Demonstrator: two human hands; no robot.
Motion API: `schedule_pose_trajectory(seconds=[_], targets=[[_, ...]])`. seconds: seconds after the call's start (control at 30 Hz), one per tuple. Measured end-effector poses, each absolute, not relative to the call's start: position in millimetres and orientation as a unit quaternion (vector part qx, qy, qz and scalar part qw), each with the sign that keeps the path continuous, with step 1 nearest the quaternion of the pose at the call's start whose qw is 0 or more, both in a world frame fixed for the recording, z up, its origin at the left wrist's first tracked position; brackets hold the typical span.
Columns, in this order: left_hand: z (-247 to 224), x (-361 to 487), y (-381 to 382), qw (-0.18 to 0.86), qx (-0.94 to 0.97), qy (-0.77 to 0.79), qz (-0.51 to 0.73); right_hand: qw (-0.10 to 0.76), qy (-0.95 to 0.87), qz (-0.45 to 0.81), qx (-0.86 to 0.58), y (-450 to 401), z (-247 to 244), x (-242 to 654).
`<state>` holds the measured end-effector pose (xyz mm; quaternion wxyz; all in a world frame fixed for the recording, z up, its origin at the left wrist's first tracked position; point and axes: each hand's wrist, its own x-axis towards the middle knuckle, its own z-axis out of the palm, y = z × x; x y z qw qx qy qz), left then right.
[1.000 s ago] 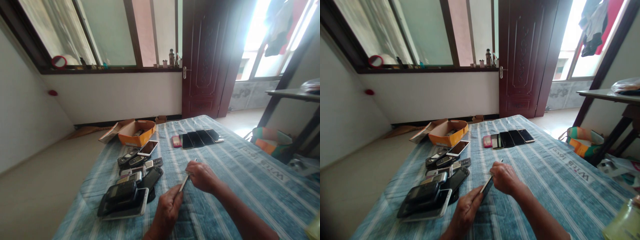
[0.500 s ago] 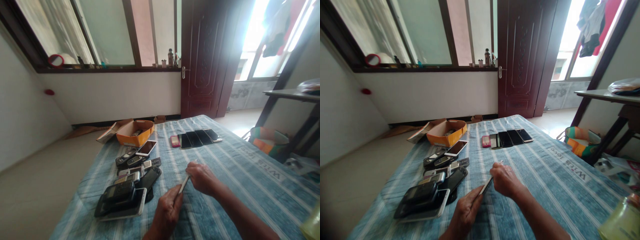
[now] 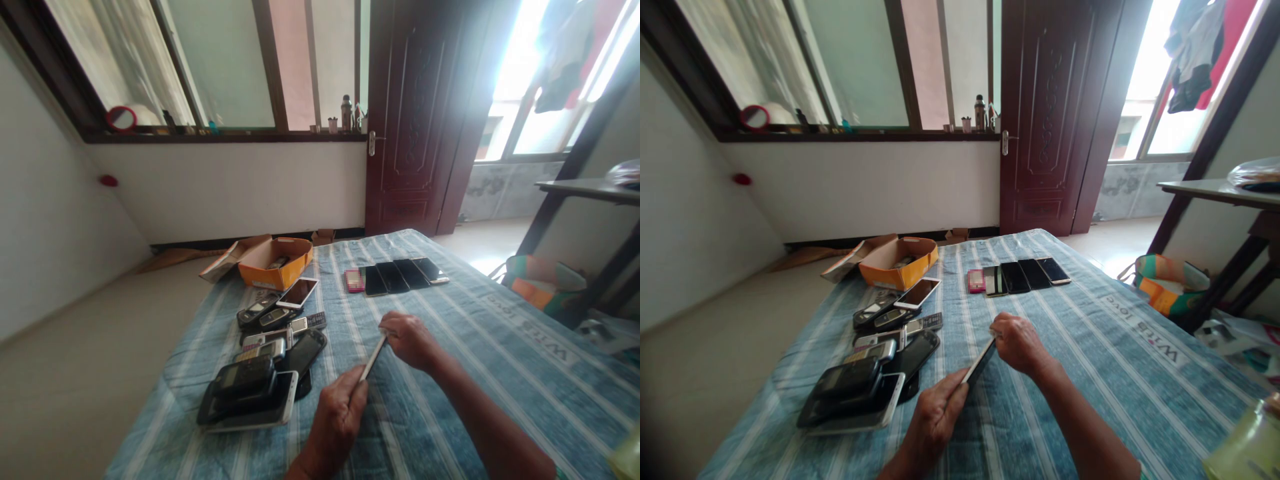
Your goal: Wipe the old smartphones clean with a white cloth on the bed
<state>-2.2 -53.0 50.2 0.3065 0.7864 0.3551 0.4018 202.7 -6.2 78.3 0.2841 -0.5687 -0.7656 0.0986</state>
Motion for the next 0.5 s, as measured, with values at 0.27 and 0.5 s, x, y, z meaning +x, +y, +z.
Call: schedule_pose_trajectory(seconds=[0.27,0.5], targets=[[45.1,1.4,-56.7,0.210,0.829,0.335,0.395,0.412,-0.627,0.299,-0.589,0.2,70.4,226.6],[40.6,5.1,-58.8,0.113,0.864,0.300,0.389,0.442,-0.508,0.507,-0.538,-11.3,75.3,233.0]])
